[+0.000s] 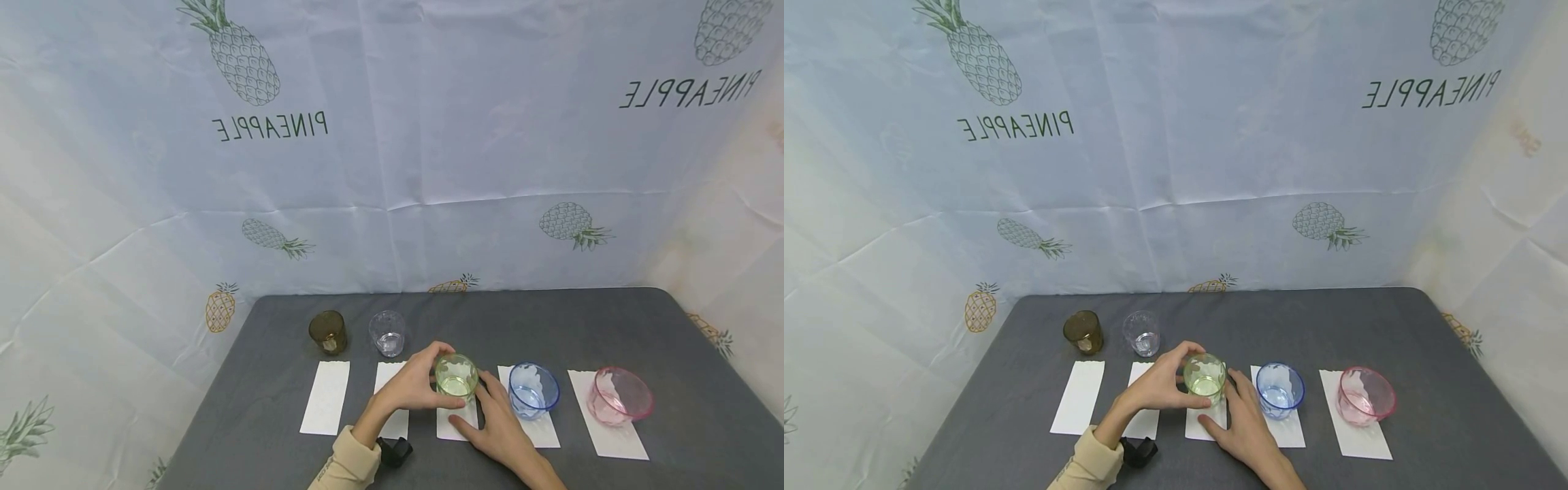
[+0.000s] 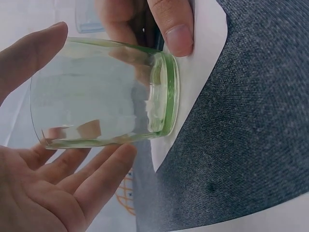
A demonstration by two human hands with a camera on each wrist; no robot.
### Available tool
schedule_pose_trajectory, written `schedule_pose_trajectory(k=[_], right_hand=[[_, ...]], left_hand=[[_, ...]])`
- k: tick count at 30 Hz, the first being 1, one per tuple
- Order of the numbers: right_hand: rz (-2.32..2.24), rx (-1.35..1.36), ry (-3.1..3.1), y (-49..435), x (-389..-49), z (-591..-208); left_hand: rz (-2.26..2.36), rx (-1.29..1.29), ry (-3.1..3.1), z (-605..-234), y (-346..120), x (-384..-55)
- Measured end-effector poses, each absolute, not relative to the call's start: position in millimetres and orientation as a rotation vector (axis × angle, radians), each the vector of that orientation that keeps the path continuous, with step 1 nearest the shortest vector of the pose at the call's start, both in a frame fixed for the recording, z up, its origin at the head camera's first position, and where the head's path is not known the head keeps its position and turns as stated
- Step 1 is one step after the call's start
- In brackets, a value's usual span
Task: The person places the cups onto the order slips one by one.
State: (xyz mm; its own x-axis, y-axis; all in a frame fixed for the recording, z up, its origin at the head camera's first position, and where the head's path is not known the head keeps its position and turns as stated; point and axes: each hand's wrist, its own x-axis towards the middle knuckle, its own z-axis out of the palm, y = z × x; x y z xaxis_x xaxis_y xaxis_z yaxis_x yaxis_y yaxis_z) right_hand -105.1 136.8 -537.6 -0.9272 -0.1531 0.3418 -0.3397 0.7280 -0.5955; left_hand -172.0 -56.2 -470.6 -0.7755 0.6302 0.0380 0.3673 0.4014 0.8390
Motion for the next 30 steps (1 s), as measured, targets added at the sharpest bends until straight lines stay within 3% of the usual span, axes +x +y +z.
schedule_pose_trajectory(k=[30], right_hand=[[1.114,0.396,-2.458,132.3,-100.9,-527.2]], left_hand=[[1.228,0.882,2.390,-468.0,-60.3,-169.8]])
